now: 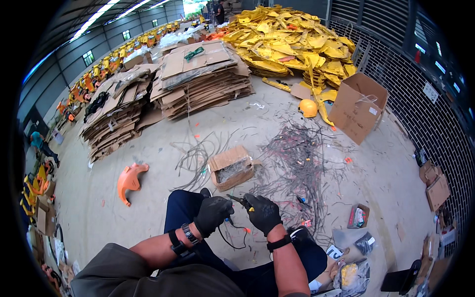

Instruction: The person uses pliers to strip the insulation from electrical wires and joins them together.

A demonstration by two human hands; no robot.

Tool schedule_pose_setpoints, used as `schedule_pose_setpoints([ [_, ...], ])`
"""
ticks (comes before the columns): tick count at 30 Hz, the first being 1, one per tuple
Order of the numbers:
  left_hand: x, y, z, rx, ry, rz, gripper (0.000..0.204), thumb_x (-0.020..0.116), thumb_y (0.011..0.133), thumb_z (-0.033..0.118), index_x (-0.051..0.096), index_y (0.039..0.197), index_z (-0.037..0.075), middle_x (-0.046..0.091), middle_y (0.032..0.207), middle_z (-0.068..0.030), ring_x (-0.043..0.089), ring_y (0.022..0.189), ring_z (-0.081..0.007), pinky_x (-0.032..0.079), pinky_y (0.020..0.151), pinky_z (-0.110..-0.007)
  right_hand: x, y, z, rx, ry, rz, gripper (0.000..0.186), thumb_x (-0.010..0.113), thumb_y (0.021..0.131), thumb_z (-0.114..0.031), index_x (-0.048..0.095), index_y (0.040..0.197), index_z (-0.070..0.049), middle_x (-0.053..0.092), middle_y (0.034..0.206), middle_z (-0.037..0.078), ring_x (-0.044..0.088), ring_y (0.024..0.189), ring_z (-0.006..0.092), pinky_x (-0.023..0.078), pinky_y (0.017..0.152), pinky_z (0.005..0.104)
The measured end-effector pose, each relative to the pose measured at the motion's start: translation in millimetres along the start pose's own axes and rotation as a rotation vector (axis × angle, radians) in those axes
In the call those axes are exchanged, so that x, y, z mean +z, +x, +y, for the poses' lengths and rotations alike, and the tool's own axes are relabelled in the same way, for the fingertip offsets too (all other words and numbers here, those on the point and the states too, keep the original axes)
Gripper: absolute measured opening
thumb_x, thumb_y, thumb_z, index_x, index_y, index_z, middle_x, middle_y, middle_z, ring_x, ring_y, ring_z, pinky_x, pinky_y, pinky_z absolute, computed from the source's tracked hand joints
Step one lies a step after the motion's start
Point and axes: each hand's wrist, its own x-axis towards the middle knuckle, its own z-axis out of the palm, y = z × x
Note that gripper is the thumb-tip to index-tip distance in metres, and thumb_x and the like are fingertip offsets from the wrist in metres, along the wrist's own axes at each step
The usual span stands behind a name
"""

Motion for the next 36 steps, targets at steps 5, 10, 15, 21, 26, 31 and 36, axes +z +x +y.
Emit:
schedule_pose_setpoints([
  [5,-2,-11,-8,-0.266,-0.309,-0.015,0.032,0.061,0.097,0.025,0.072,0.08,0.0,0.07,0.075,-0.0065,0.064,0.065,-0.0127,0.052,0.061,-0.03,7,-5,6,-0.009,0.2,-0.059,0.024,0.066,0.089,-0.02,0.071,0.111,-0.013,0.072,0.098,0.014,0.069,0.088,0.034,0.055,0.075,0.0435],
  [10,4,0,5,0.024,-0.062,0.094,0.007,0.062,0.082,0.005,0.067,0.079,0.008,0.068,0.071,-0.0078,0.068,0.066,-0.0234,0.052,0.06,-0.035,18,-2,24,-0.115,0.108,0.002,0.023,0.067,0.09,-0.025,0.072,0.108,-0.012,0.072,0.097,0.015,0.069,0.088,0.0345,0.055,0.075,0.0424],
  [15,-5,-7,16,-0.1,-0.106,0.047,0.021,0.06,0.092,0.012,0.068,0.074,0.003,0.066,0.067,-0.007,0.063,0.059,-0.0177,0.049,0.057,-0.03,3,9,10,0.031,0.175,-0.16,0.026,0.068,0.089,-0.029,0.073,0.102,-0.006,0.071,0.092,0.017,0.069,0.084,0.0356,0.054,0.073,0.0439],
  [21,-17,-3,12,-0.196,-0.198,0.02,0.025,0.062,0.094,0.019,0.072,0.078,0.003,0.068,0.068,-0.0064,0.061,0.06,-0.0145,0.047,0.056,-0.029,-5,6,0,0.111,0.377,-0.198,0.028,0.069,0.09,-0.027,0.073,0.106,-0.004,0.072,0.084,0.014,0.069,0.073,0.0266,0.053,0.068,0.0367],
  [26,-10,-2,-6,-0.158,-0.223,0.085,0.028,0.062,0.095,0.023,0.074,0.08,0.004,0.064,0.067,-0.0029,0.056,0.06,-0.0117,0.044,0.055,-0.031,-10,3,-9,0.336,0.672,-0.326,0.03,0.071,0.09,-0.029,0.073,0.104,-0.003,0.069,0.071,0.01,0.064,0.064,0.0158,0.05,0.064,0.0335],
  [31,-17,3,-4,-0.489,-0.515,-0.063,0.032,0.057,0.102,0.029,0.073,0.1,0.002,0.063,0.071,0.001,0.056,0.06,-0.0077,0.045,0.055,-0.026,-5,5,-8,0.223,0.485,-0.253,0.032,0.071,0.09,-0.031,0.073,0.103,-0.003,0.073,0.086,0.014,0.071,0.075,0.0285,0.054,0.069,0.0387],
  [36,-28,13,-4,-0.619,-0.678,-0.199,0.031,0.059,0.102,0.029,0.072,0.099,0.002,0.063,0.07,-0.0002,0.048,0.047,-0.0054,0.037,0.044,-0.022,7,-1,-1,0.031,0.227,-0.026,0.032,0.07,0.09,-0.032,0.072,0.11,-0.007,0.073,0.096,0.017,0.071,0.088,0.035,0.056,0.076,0.0427],
])
